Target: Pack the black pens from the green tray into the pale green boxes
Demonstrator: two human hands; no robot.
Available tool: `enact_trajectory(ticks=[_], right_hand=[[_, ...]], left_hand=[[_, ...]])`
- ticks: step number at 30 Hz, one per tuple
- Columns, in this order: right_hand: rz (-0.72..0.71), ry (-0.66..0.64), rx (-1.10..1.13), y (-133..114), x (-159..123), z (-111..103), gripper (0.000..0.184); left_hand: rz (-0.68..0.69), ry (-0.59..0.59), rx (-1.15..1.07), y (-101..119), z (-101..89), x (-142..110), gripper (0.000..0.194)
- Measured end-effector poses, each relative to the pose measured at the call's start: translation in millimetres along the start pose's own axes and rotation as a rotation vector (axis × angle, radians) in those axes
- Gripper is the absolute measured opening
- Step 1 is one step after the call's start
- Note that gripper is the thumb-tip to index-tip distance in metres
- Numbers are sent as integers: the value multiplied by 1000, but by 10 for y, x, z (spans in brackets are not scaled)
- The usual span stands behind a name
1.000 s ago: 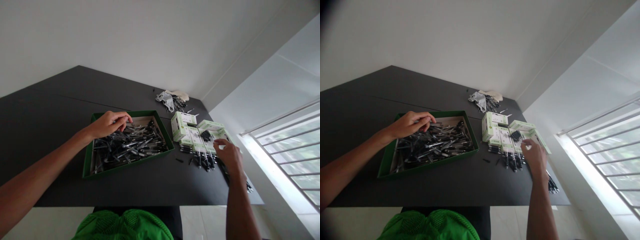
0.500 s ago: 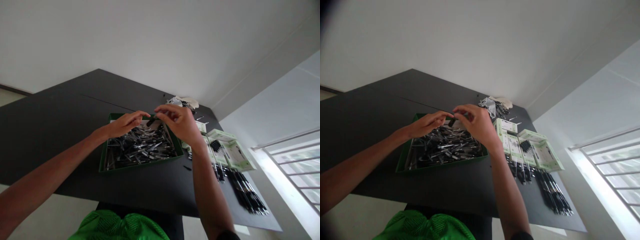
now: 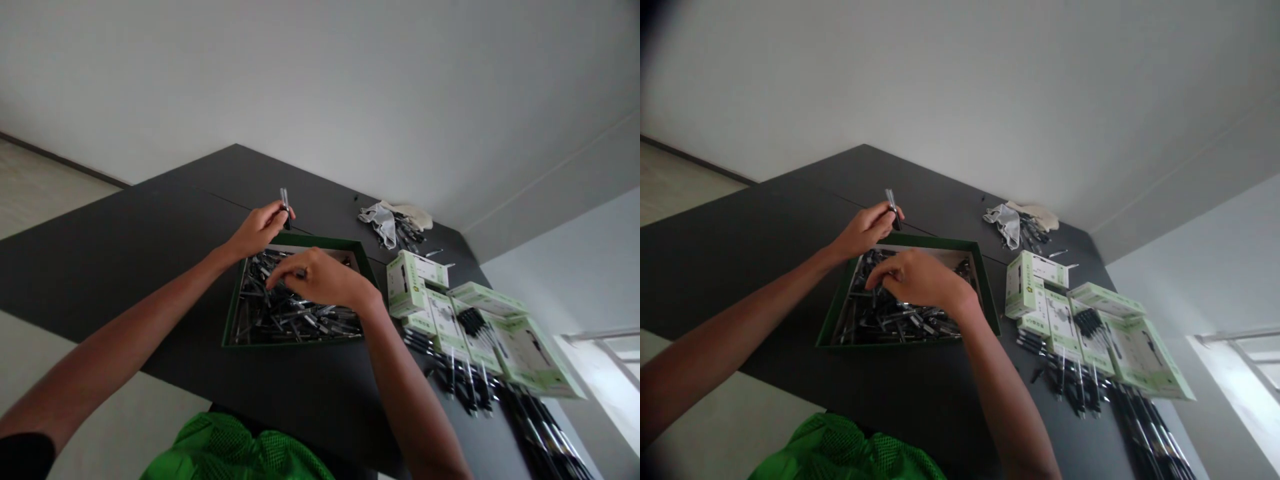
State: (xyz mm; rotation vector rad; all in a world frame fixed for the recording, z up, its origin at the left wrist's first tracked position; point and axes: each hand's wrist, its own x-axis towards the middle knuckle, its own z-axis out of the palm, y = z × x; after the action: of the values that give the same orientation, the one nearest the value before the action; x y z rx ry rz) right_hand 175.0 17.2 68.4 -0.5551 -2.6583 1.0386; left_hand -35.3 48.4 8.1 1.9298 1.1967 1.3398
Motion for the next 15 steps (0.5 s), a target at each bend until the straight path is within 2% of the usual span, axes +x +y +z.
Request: enact_trajectory(ticks=[2, 5, 7, 9, 12, 15], right_hand=[[36, -138, -82, 34, 65, 126, 43], [46, -213, -166, 126, 152, 275, 48], [63, -218, -211, 178, 175, 310, 49], [142, -188, -272, 211, 162, 291, 47], [310, -144, -343, 241, 99, 200, 45], [396, -136, -381, 274, 35, 92, 45]], left_hand=[[1, -60, 83, -17, 24, -1, 35], [50, -147, 246, 9, 53, -11, 36], [66, -177, 339, 32, 60, -16, 36], [65, -189, 400, 47, 63, -18, 36], [61, -197, 458, 55, 63, -17, 36], [60, -202, 482, 57, 59, -19, 38]])
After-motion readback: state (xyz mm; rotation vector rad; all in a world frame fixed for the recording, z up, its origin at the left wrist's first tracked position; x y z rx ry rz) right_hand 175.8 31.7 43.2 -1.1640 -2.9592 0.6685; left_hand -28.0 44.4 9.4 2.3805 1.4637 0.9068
